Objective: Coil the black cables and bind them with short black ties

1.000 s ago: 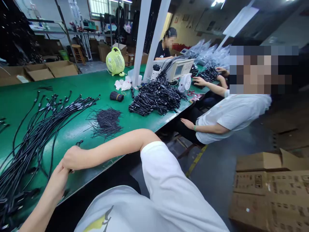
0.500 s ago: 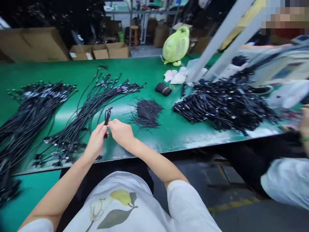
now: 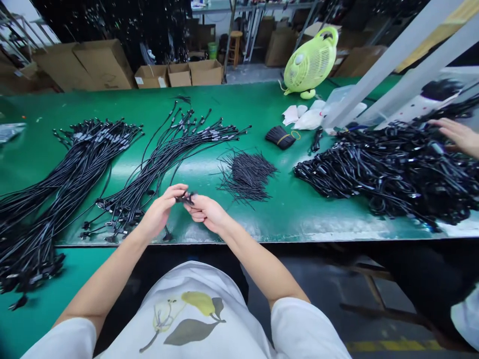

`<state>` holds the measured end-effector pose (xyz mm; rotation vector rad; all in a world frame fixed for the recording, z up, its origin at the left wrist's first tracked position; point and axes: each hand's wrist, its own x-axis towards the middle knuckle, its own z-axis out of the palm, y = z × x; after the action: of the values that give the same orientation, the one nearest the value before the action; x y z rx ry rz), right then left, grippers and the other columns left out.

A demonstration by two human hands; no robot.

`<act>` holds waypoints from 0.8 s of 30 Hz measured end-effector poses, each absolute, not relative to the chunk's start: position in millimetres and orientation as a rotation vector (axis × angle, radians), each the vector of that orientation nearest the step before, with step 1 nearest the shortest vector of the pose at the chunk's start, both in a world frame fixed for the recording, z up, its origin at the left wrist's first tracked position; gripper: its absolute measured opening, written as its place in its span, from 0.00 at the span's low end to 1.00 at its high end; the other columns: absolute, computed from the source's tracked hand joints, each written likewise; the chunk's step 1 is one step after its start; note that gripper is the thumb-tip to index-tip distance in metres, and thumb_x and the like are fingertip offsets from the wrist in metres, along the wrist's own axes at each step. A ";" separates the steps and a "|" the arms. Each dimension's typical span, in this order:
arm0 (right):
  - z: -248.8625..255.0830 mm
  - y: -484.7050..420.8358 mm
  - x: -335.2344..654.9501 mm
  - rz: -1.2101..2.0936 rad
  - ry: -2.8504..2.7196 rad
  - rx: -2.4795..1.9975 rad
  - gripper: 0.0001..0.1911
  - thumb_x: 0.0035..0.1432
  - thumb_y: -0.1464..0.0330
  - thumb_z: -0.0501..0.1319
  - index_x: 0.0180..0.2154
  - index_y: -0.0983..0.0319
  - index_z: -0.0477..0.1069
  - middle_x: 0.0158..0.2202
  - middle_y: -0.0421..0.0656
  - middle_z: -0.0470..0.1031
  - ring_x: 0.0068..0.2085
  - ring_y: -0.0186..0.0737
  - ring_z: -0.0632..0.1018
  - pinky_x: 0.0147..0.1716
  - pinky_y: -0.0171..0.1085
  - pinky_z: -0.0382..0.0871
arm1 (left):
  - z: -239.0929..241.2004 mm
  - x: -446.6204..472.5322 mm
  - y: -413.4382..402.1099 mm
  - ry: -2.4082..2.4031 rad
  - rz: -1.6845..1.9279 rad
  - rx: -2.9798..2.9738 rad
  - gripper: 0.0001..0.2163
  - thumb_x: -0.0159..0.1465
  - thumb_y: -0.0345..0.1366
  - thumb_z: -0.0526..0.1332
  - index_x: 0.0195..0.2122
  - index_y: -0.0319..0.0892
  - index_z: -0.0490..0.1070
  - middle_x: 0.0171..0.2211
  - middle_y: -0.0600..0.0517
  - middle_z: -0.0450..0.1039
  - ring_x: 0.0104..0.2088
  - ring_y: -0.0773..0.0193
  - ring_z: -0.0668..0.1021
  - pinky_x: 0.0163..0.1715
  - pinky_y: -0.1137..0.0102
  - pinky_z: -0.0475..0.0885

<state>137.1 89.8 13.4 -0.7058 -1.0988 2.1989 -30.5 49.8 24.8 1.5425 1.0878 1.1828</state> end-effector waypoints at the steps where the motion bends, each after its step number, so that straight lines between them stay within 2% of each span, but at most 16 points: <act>1: 12.5 91.8 140.9 2.160 -1.160 -0.764 0.15 0.52 0.59 0.62 0.26 0.61 0.59 0.19 0.30 0.50 0.18 0.24 0.44 0.18 0.30 0.37 | 28.9 -33.9 44.1 1.100 1.135 1.575 0.16 0.67 0.41 0.52 0.41 0.43 0.78 0.56 0.46 0.67 0.60 0.53 0.65 0.61 0.58 0.58; 3: 12.5 94.7 147.3 1.899 -1.383 -0.918 0.15 0.56 0.59 0.58 0.25 0.61 0.58 0.19 0.32 0.50 0.19 0.26 0.47 0.19 0.31 0.40 | 31.9 -36.4 34.3 1.236 1.055 1.665 0.16 0.66 0.43 0.53 0.36 0.45 0.80 0.52 0.47 0.69 0.57 0.53 0.65 0.62 0.58 0.55; 5: 14.7 92.0 149.5 1.401 -1.707 -1.021 0.15 0.60 0.61 0.54 0.24 0.62 0.60 0.20 0.35 0.56 0.21 0.29 0.55 0.22 0.32 0.48 | 26.3 -33.7 31.0 1.331 0.978 1.600 0.16 0.65 0.46 0.56 0.34 0.44 0.80 0.44 0.48 0.72 0.49 0.56 0.69 0.57 0.60 0.60; 8: 16.1 75.8 143.8 0.651 -2.201 -0.922 0.13 0.63 0.68 0.50 0.27 0.62 0.65 0.27 0.41 0.68 0.29 0.33 0.66 0.30 0.34 0.54 | 10.1 -29.3 40.3 1.262 0.959 1.207 0.24 0.65 0.54 0.52 0.31 0.39 0.79 0.28 0.50 0.70 0.31 0.63 0.70 0.40 0.66 0.68; 10: 12.8 64.3 139.0 0.399 -2.451 -0.803 0.13 0.63 0.72 0.49 0.28 0.63 0.67 0.28 0.42 0.71 0.29 0.34 0.67 0.30 0.35 0.53 | 4.4 -31.6 48.8 1.206 1.051 0.994 0.29 0.65 0.58 0.49 0.29 0.37 0.78 0.22 0.52 0.66 0.23 0.68 0.65 0.29 0.71 0.66; 12: 7.6 59.8 138.1 0.346 -2.560 -0.817 0.12 0.63 0.72 0.50 0.29 0.63 0.68 0.28 0.42 0.72 0.28 0.34 0.68 0.29 0.35 0.53 | 6.0 -36.9 51.3 1.173 1.164 0.916 0.29 0.63 0.59 0.51 0.27 0.37 0.77 0.21 0.53 0.65 0.21 0.70 0.62 0.25 0.73 0.62; 14: 3.4 63.7 142.1 0.393 -2.539 -0.961 0.12 0.65 0.70 0.51 0.29 0.62 0.68 0.29 0.41 0.73 0.29 0.33 0.69 0.29 0.34 0.52 | 11.2 -40.5 45.5 1.160 1.151 0.930 0.27 0.62 0.58 0.54 0.23 0.37 0.74 0.21 0.52 0.67 0.22 0.69 0.63 0.26 0.73 0.62; 17: 1.9 74.8 150.9 0.390 -2.438 -1.163 0.11 0.66 0.69 0.52 0.31 0.62 0.69 0.31 0.41 0.74 0.31 0.33 0.71 0.30 0.33 0.52 | 14.0 -37.4 29.4 1.166 0.886 1.207 0.23 0.64 0.54 0.55 0.26 0.38 0.75 0.27 0.49 0.72 0.31 0.64 0.70 0.36 0.70 0.66; 20: 3.5 77.3 153.9 0.314 -2.396 -1.209 0.12 0.66 0.69 0.51 0.31 0.62 0.69 0.30 0.41 0.73 0.29 0.33 0.70 0.29 0.33 0.52 | 5.1 -28.7 19.3 1.167 0.745 1.459 0.16 0.61 0.49 0.61 0.29 0.40 0.75 0.31 0.50 0.70 0.36 0.62 0.71 0.40 0.68 0.66; 24: 4.7 67.8 150.4 0.232 -2.375 -1.108 0.15 0.68 0.69 0.49 0.30 0.62 0.68 0.28 0.41 0.71 0.28 0.33 0.69 0.30 0.33 0.53 | -10.3 -23.1 19.1 1.201 0.902 1.307 0.20 0.63 0.53 0.56 0.32 0.39 0.71 0.35 0.48 0.69 0.36 0.62 0.72 0.42 0.66 0.69</act>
<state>150.4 67.8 4.7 -1.1080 -2.3745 0.2317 -23.1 19.1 -10.3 1.3068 1.2006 0.9017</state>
